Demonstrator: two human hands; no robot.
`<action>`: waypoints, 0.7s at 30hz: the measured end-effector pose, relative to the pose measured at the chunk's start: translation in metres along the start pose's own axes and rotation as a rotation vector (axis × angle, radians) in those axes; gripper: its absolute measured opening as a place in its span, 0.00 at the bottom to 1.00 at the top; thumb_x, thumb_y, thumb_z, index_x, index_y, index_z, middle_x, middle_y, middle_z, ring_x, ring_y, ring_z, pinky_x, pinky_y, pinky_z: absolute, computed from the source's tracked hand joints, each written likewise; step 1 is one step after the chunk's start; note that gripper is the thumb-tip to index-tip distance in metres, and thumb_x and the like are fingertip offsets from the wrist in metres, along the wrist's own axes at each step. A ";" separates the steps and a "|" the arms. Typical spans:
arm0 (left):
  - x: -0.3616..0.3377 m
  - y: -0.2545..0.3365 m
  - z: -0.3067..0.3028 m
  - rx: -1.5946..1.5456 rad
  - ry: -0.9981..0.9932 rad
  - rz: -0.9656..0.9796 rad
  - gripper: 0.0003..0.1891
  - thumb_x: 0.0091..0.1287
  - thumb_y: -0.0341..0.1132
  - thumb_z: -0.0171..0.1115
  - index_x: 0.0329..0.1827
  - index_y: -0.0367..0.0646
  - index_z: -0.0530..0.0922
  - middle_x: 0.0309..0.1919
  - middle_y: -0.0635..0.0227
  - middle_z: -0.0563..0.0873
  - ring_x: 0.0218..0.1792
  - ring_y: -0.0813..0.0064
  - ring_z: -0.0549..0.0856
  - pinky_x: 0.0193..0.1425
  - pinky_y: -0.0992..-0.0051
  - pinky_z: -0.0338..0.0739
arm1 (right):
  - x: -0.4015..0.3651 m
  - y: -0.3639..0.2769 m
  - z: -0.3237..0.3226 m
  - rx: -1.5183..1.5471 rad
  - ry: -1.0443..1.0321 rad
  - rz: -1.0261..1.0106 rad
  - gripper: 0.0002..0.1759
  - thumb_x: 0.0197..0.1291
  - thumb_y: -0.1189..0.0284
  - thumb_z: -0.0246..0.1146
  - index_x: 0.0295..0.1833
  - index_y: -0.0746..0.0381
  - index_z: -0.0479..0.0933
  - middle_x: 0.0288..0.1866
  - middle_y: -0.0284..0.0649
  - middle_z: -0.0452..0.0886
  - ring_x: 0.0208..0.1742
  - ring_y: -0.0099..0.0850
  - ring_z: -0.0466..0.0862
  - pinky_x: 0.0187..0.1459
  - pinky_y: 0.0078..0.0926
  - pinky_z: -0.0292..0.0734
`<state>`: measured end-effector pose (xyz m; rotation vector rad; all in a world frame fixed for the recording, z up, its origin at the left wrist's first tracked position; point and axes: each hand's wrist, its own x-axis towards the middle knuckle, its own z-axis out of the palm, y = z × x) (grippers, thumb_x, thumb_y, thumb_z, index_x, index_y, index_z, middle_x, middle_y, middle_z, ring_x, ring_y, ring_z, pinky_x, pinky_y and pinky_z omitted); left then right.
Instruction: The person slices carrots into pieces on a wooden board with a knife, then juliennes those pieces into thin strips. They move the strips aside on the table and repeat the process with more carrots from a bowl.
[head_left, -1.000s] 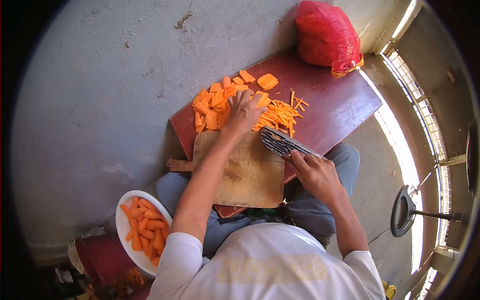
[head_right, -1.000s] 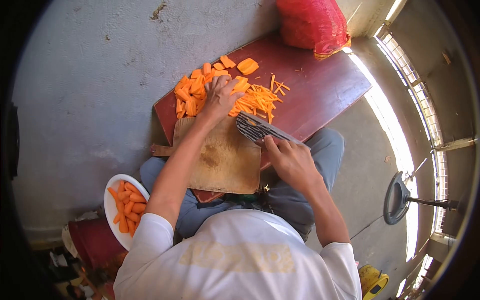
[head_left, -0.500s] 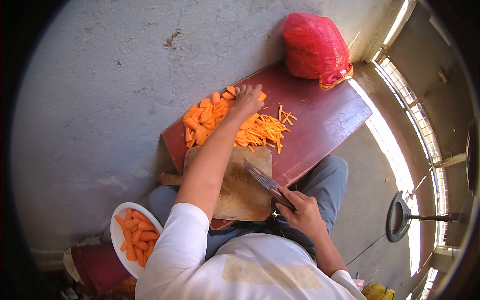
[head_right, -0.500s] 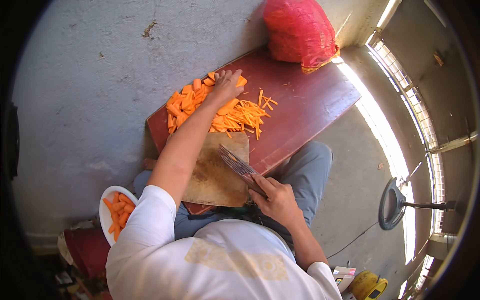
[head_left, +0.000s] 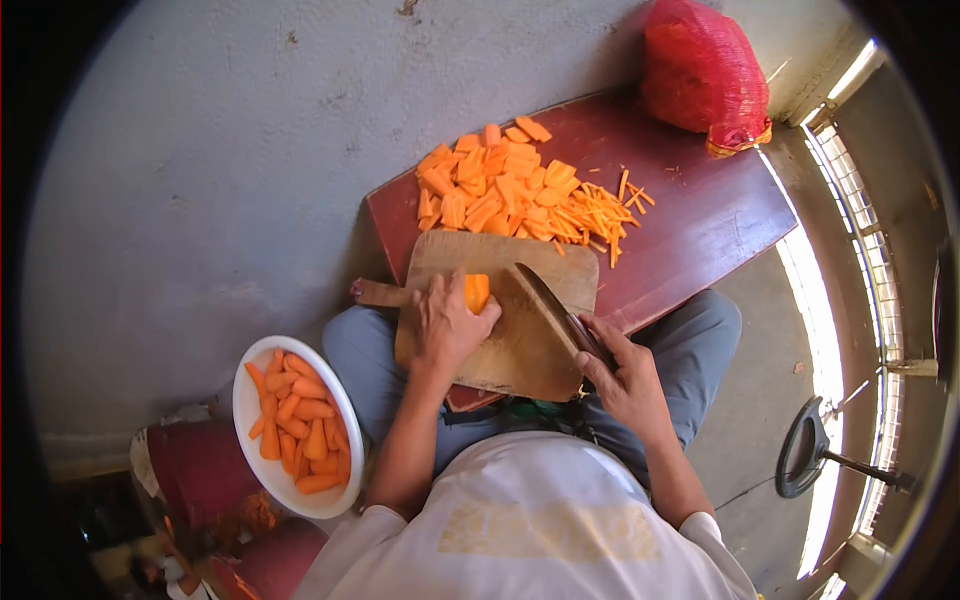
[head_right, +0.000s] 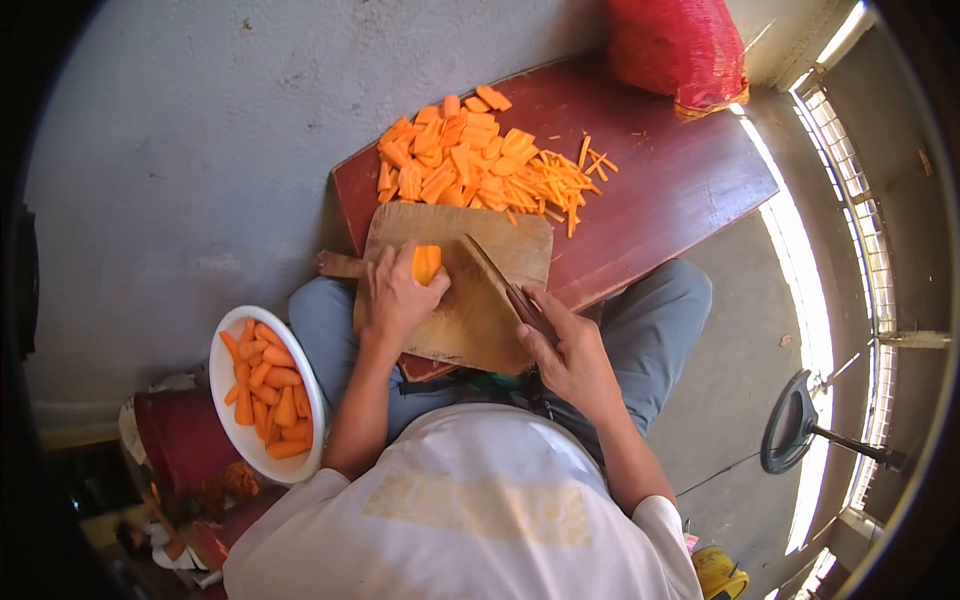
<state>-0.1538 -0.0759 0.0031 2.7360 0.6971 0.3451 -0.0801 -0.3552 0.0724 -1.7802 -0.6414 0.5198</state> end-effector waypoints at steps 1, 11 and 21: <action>-0.011 0.003 -0.002 -0.008 0.008 -0.017 0.37 0.64 0.49 0.79 0.71 0.31 0.83 0.53 0.41 0.88 0.57 0.38 0.89 0.67 0.45 0.81 | 0.003 -0.005 0.003 0.008 -0.038 0.049 0.26 0.80 0.72 0.69 0.76 0.71 0.78 0.53 0.64 0.91 0.50 0.50 0.94 0.54 0.37 0.86; -0.026 0.004 -0.028 -0.464 -0.259 -0.028 0.36 0.63 0.34 0.83 0.73 0.28 0.79 0.62 0.40 0.79 0.64 0.35 0.84 0.69 0.51 0.83 | 0.020 -0.008 0.029 -0.049 -0.176 0.003 0.26 0.80 0.70 0.68 0.75 0.74 0.77 0.55 0.68 0.89 0.57 0.65 0.90 0.58 0.48 0.85; -0.041 -0.009 -0.014 -0.446 -0.154 0.217 0.31 0.69 0.28 0.80 0.76 0.34 0.80 0.72 0.42 0.78 0.74 0.37 0.81 0.75 0.51 0.81 | 0.015 -0.011 0.028 -0.226 -0.232 -0.090 0.30 0.81 0.70 0.66 0.82 0.70 0.71 0.60 0.66 0.89 0.57 0.68 0.89 0.56 0.58 0.86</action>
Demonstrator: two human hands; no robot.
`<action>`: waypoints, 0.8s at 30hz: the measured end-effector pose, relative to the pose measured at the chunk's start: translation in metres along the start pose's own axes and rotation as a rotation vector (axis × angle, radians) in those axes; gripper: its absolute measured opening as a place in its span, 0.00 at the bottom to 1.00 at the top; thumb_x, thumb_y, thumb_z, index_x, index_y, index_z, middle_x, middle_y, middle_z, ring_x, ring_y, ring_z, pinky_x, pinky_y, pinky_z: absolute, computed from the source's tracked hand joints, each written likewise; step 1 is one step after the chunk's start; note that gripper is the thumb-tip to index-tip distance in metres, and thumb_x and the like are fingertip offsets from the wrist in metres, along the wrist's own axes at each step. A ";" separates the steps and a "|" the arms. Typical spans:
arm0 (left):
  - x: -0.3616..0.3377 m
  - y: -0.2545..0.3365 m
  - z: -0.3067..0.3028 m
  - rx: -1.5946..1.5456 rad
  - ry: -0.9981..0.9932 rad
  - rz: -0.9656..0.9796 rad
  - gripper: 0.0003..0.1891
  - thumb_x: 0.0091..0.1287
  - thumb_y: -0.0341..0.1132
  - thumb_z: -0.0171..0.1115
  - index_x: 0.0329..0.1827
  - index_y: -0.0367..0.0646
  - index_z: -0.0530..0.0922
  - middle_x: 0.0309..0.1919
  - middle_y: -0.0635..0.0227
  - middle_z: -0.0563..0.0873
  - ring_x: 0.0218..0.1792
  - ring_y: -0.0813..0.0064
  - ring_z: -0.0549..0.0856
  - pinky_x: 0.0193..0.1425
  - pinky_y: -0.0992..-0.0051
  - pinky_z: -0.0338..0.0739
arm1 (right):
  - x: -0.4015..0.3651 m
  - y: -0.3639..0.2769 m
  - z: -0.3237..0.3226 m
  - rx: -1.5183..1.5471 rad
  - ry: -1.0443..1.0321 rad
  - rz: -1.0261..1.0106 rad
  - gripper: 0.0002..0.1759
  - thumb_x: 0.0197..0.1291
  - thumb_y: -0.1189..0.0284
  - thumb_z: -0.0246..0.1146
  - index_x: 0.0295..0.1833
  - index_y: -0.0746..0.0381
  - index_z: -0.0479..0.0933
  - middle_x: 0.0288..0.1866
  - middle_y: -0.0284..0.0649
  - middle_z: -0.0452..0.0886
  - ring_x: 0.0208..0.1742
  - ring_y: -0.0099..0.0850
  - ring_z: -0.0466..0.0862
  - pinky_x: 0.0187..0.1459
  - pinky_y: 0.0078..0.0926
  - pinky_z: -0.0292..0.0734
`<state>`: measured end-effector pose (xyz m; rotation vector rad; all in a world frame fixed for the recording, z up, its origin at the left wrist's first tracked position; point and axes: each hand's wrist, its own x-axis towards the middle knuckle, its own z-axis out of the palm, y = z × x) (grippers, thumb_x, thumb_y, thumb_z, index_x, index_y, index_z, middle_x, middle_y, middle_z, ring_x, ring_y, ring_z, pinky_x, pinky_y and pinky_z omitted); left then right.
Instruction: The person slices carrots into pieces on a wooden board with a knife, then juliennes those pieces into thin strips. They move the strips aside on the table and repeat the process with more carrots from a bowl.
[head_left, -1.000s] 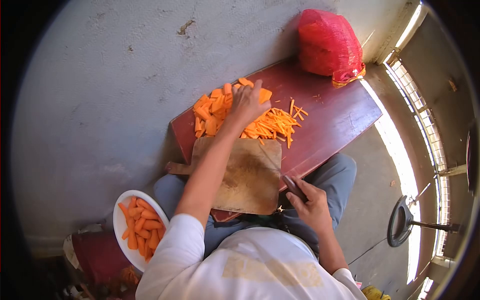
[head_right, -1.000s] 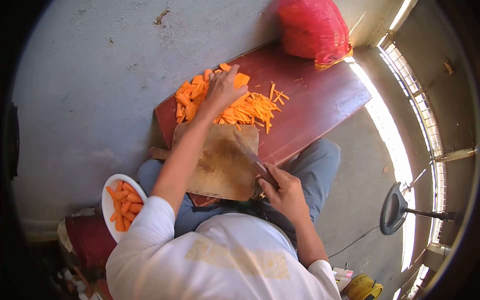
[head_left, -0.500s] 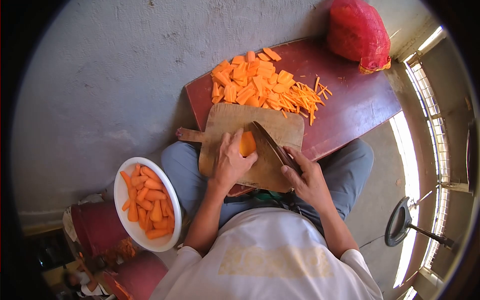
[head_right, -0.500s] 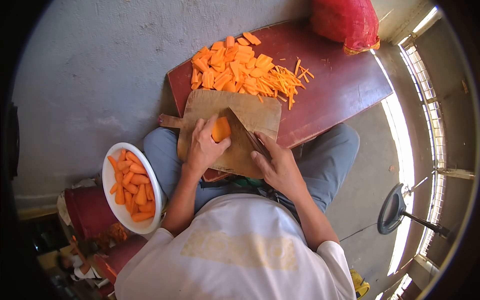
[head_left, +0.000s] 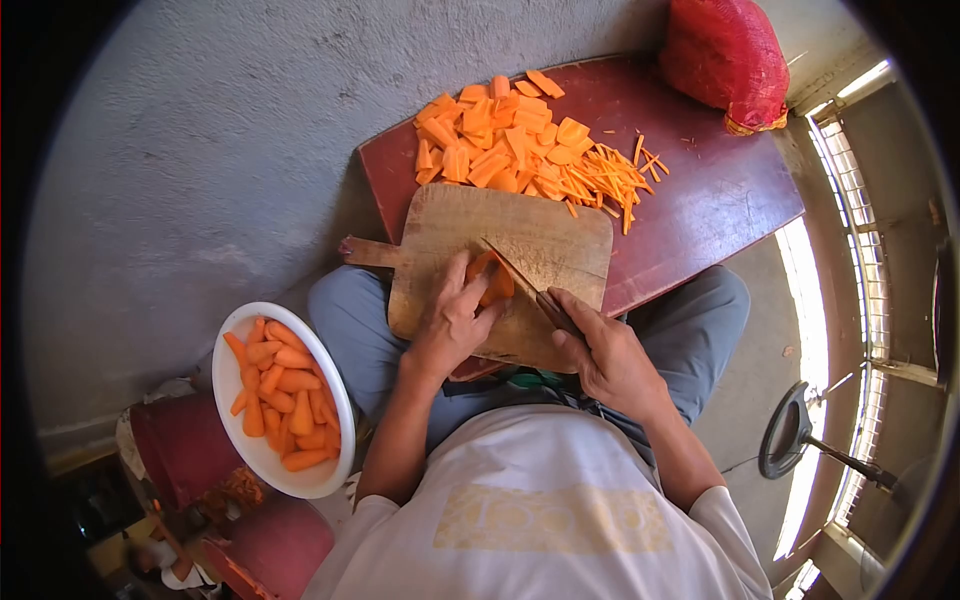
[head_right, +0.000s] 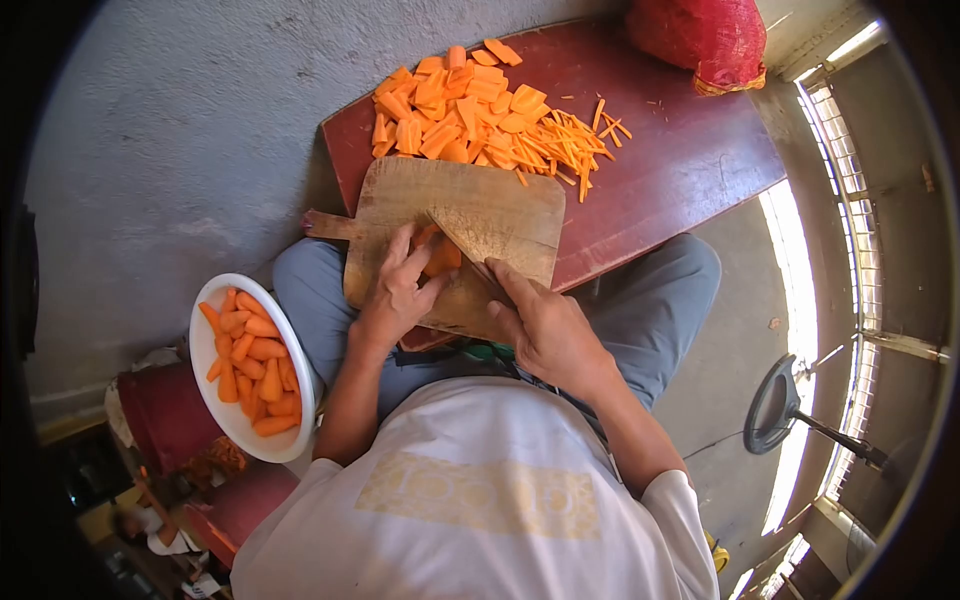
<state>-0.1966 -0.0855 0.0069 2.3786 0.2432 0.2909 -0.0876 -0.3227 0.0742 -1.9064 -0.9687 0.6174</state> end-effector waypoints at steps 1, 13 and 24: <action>0.001 0.000 -0.001 -0.008 0.000 0.010 0.31 0.69 0.28 0.80 0.76 0.35 0.81 0.72 0.42 0.78 0.74 0.37 0.81 0.75 0.50 0.81 | -0.001 -0.005 -0.002 -0.022 -0.026 0.006 0.31 0.81 0.69 0.66 0.83 0.69 0.71 0.59 0.66 0.89 0.55 0.68 0.90 0.54 0.58 0.86; 0.002 -0.007 -0.001 0.070 -0.001 0.101 0.23 0.71 0.33 0.79 0.66 0.32 0.85 0.70 0.36 0.79 0.64 0.33 0.84 0.72 0.45 0.80 | 0.021 -0.015 0.013 -0.211 -0.089 0.030 0.28 0.80 0.72 0.66 0.80 0.69 0.72 0.51 0.65 0.89 0.48 0.66 0.91 0.47 0.57 0.87; 0.002 -0.004 -0.004 0.104 0.038 0.151 0.23 0.70 0.32 0.79 0.65 0.31 0.84 0.72 0.32 0.78 0.65 0.30 0.83 0.70 0.45 0.81 | 0.017 -0.021 0.018 -0.203 -0.040 0.013 0.26 0.80 0.71 0.65 0.77 0.67 0.71 0.46 0.63 0.89 0.44 0.65 0.90 0.43 0.59 0.85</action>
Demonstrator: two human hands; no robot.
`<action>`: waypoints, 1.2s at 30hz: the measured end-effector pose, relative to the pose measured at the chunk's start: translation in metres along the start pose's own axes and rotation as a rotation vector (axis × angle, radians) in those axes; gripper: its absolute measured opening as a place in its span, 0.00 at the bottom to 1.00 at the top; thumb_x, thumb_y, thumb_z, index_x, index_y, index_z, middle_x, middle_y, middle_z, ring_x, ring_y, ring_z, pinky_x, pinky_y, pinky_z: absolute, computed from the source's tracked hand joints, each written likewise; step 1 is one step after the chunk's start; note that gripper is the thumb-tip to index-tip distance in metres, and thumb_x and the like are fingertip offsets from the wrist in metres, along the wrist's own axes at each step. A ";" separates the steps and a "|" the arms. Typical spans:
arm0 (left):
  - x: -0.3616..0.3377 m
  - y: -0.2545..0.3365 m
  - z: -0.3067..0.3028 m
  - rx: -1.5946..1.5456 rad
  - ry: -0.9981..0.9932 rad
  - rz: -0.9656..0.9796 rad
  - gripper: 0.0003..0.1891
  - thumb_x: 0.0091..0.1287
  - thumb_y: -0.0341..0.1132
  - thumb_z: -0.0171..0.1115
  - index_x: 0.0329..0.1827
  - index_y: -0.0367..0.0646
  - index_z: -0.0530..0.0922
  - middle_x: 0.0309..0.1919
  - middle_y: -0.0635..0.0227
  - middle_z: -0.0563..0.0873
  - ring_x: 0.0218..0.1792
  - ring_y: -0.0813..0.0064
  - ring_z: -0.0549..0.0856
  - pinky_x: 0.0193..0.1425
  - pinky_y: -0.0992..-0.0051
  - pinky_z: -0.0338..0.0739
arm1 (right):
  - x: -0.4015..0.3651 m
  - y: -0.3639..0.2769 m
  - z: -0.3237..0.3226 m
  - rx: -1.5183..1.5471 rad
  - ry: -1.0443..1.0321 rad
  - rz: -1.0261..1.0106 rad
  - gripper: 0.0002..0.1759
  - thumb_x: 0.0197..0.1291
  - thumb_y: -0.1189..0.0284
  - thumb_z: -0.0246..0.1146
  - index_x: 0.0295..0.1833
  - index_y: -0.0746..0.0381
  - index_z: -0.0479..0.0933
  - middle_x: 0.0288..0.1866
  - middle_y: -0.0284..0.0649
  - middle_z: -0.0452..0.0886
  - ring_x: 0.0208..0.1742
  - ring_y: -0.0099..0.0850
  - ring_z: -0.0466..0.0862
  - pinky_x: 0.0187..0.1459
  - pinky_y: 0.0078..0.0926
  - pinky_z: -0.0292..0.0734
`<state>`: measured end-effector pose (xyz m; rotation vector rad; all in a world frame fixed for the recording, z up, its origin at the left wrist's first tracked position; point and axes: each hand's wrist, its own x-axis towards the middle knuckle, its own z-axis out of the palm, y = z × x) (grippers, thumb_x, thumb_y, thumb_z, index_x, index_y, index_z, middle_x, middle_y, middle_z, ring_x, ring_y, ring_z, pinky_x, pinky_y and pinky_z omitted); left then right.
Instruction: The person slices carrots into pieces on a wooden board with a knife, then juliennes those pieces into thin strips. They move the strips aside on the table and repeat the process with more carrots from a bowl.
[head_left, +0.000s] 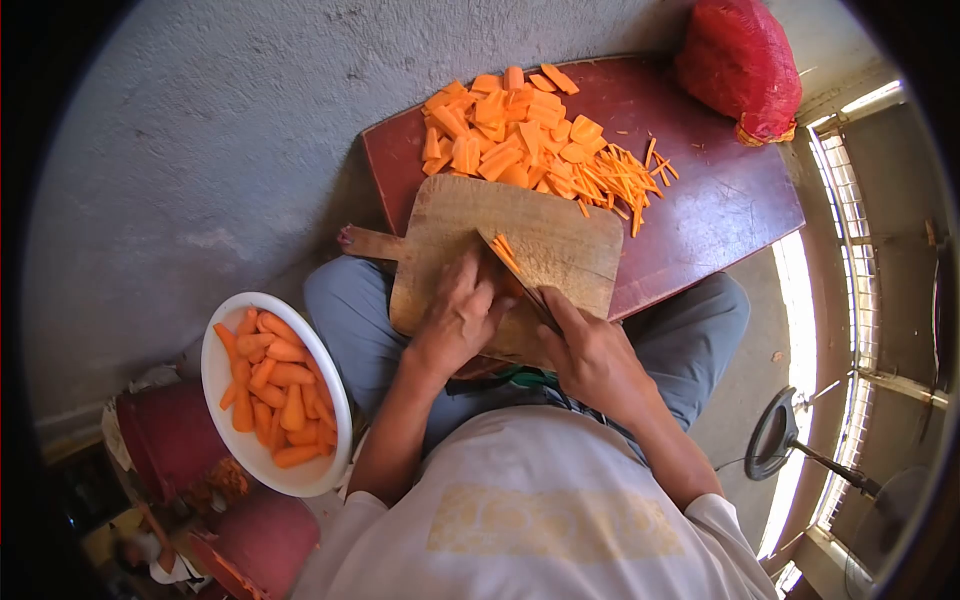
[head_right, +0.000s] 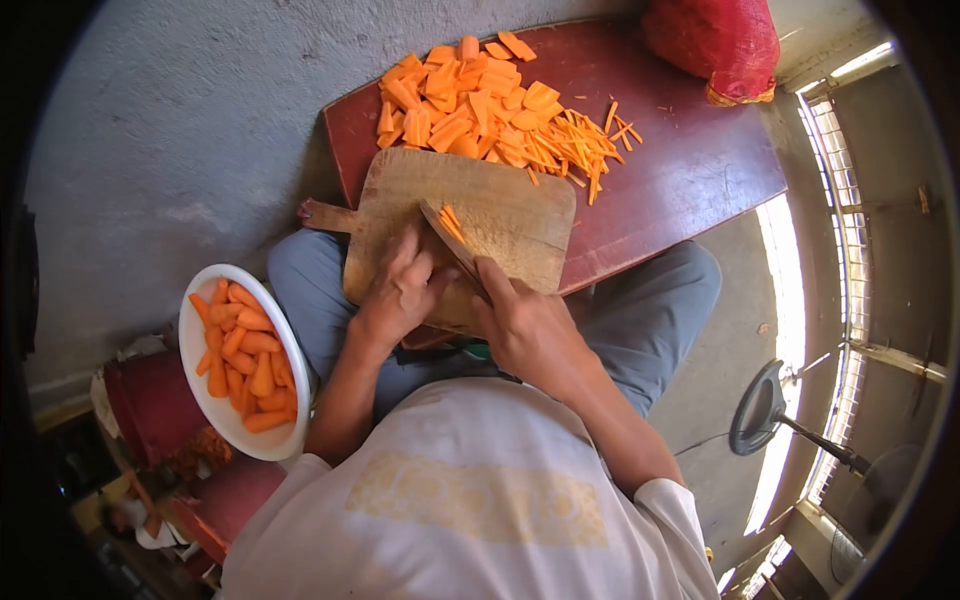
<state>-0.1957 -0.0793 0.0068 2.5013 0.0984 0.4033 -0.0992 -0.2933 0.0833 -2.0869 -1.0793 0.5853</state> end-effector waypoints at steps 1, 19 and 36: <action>0.000 -0.004 0.002 0.004 0.008 0.028 0.23 0.71 0.32 0.79 0.65 0.31 0.83 0.73 0.32 0.78 0.65 0.31 0.83 0.70 0.45 0.81 | -0.010 -0.005 -0.007 0.019 -0.011 0.022 0.25 0.80 0.72 0.65 0.77 0.67 0.71 0.46 0.63 0.89 0.44 0.65 0.90 0.43 0.59 0.85; -0.005 -0.002 0.001 0.039 -0.016 -0.032 0.22 0.69 0.28 0.78 0.62 0.28 0.82 0.66 0.32 0.80 0.63 0.29 0.83 0.69 0.44 0.81 | 0.001 -0.009 -0.003 0.118 0.003 0.021 0.25 0.80 0.72 0.66 0.77 0.66 0.72 0.48 0.66 0.89 0.46 0.68 0.89 0.45 0.60 0.83; -0.014 -0.008 0.001 -0.078 -0.036 -0.108 0.15 0.70 0.27 0.78 0.58 0.42 0.92 0.57 0.43 0.82 0.59 0.42 0.85 0.65 0.52 0.83 | 0.012 0.003 0.016 0.035 0.031 -0.026 0.26 0.78 0.73 0.66 0.77 0.66 0.74 0.48 0.66 0.90 0.47 0.68 0.90 0.46 0.59 0.85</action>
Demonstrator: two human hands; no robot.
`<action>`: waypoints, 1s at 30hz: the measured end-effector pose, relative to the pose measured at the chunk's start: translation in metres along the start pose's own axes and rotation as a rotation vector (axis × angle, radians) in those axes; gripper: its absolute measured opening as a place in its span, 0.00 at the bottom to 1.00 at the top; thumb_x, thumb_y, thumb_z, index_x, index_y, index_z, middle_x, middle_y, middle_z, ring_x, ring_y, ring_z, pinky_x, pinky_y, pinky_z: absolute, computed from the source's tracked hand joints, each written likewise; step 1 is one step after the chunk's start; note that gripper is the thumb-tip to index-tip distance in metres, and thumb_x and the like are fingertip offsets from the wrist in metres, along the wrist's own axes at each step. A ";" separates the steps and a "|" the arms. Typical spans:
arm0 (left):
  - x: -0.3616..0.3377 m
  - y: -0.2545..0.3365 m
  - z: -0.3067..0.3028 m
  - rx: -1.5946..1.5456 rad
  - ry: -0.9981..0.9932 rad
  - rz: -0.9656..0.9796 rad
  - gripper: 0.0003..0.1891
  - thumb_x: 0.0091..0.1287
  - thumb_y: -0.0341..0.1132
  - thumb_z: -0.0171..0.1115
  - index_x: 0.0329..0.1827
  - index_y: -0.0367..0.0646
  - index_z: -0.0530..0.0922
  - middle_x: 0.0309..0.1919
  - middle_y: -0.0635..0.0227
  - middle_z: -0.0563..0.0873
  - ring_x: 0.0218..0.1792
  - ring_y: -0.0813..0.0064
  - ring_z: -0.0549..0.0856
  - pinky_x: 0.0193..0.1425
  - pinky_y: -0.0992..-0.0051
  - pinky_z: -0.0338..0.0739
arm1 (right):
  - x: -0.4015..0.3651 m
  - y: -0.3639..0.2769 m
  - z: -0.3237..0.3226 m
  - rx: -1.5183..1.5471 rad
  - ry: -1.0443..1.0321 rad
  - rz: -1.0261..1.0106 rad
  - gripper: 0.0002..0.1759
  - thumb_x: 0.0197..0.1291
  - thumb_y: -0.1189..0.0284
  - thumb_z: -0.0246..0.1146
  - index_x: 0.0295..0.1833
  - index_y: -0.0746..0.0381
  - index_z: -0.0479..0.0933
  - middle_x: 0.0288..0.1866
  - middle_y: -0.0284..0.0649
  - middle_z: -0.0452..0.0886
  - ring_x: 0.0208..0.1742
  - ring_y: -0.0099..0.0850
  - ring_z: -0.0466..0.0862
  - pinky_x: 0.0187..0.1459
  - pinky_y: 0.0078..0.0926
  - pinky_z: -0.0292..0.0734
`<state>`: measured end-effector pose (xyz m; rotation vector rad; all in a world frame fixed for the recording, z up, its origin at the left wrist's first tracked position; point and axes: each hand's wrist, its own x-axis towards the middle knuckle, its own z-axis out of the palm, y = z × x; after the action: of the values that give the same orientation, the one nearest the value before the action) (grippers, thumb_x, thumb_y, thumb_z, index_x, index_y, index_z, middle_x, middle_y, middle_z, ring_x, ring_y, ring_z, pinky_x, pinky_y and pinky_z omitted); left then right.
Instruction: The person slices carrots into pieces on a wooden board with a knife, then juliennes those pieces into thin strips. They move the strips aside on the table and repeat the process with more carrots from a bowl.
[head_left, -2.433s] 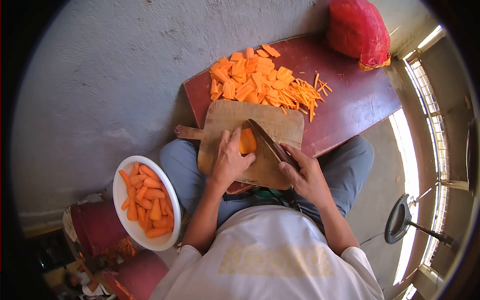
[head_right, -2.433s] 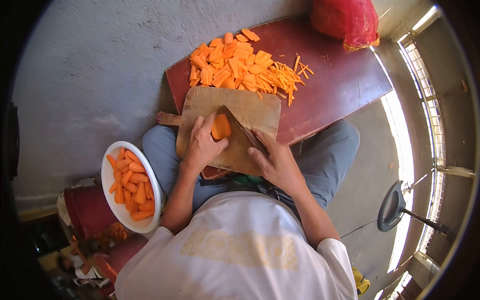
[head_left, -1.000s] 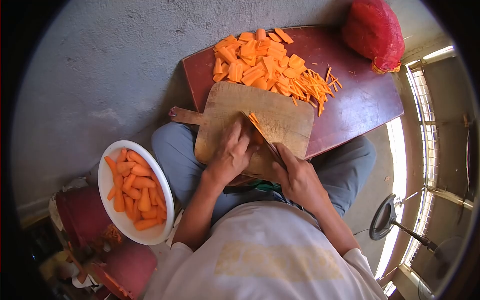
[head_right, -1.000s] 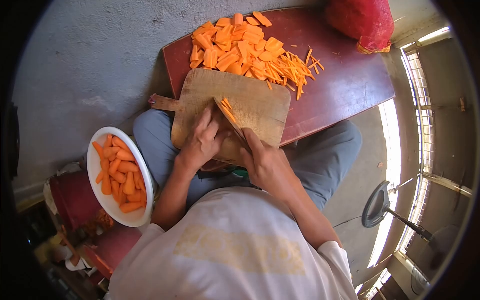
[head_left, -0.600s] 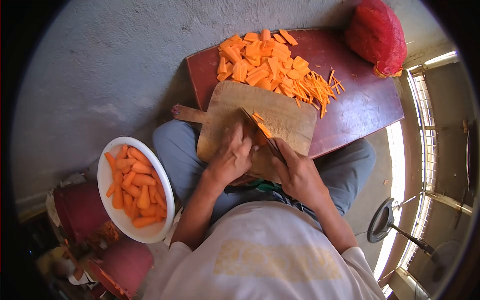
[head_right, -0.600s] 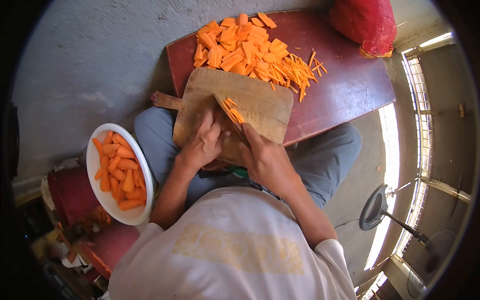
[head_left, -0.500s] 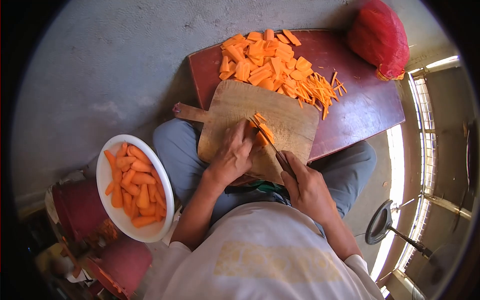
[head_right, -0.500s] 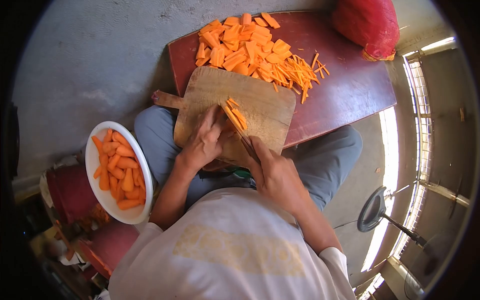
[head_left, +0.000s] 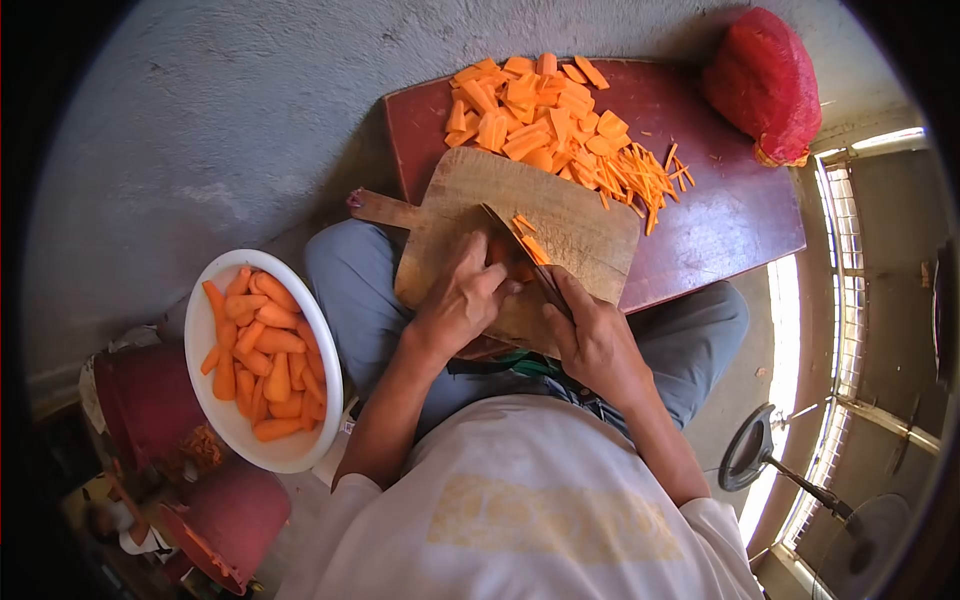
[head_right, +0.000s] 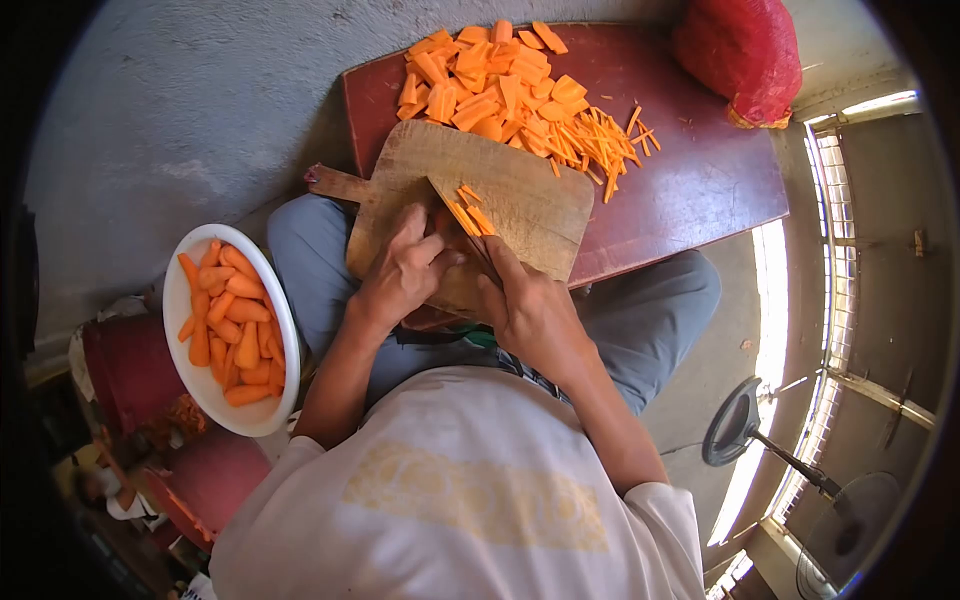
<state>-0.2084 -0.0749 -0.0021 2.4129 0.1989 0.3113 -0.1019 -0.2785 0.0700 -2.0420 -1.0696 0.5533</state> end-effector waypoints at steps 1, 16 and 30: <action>0.002 0.001 -0.002 -0.026 0.040 0.032 0.16 0.68 0.27 0.79 0.58 0.41 0.92 0.58 0.43 0.82 0.59 0.41 0.85 0.65 0.52 0.83 | -0.001 -0.004 -0.004 0.029 -0.004 0.024 0.26 0.78 0.74 0.66 0.77 0.66 0.74 0.47 0.66 0.90 0.47 0.68 0.90 0.46 0.59 0.85; -0.001 -0.005 0.002 -0.070 0.126 0.093 0.19 0.67 0.26 0.80 0.62 0.43 0.92 0.60 0.43 0.83 0.61 0.39 0.84 0.67 0.48 0.82 | -0.015 -0.009 -0.005 -0.008 -0.027 0.052 0.25 0.79 0.73 0.65 0.77 0.67 0.72 0.45 0.66 0.90 0.45 0.70 0.89 0.45 0.62 0.84; -0.001 -0.012 0.002 -0.058 0.151 0.158 0.09 0.66 0.23 0.76 0.48 0.34 0.91 0.52 0.42 0.81 0.57 0.40 0.84 0.62 0.49 0.81 | 0.008 -0.011 0.007 -0.040 -0.017 -0.018 0.27 0.79 0.72 0.65 0.79 0.67 0.72 0.53 0.65 0.90 0.50 0.67 0.90 0.49 0.60 0.86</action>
<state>-0.2097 -0.0672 -0.0113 2.3537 0.0652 0.5643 -0.1079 -0.2646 0.0739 -2.0635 -1.1166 0.5447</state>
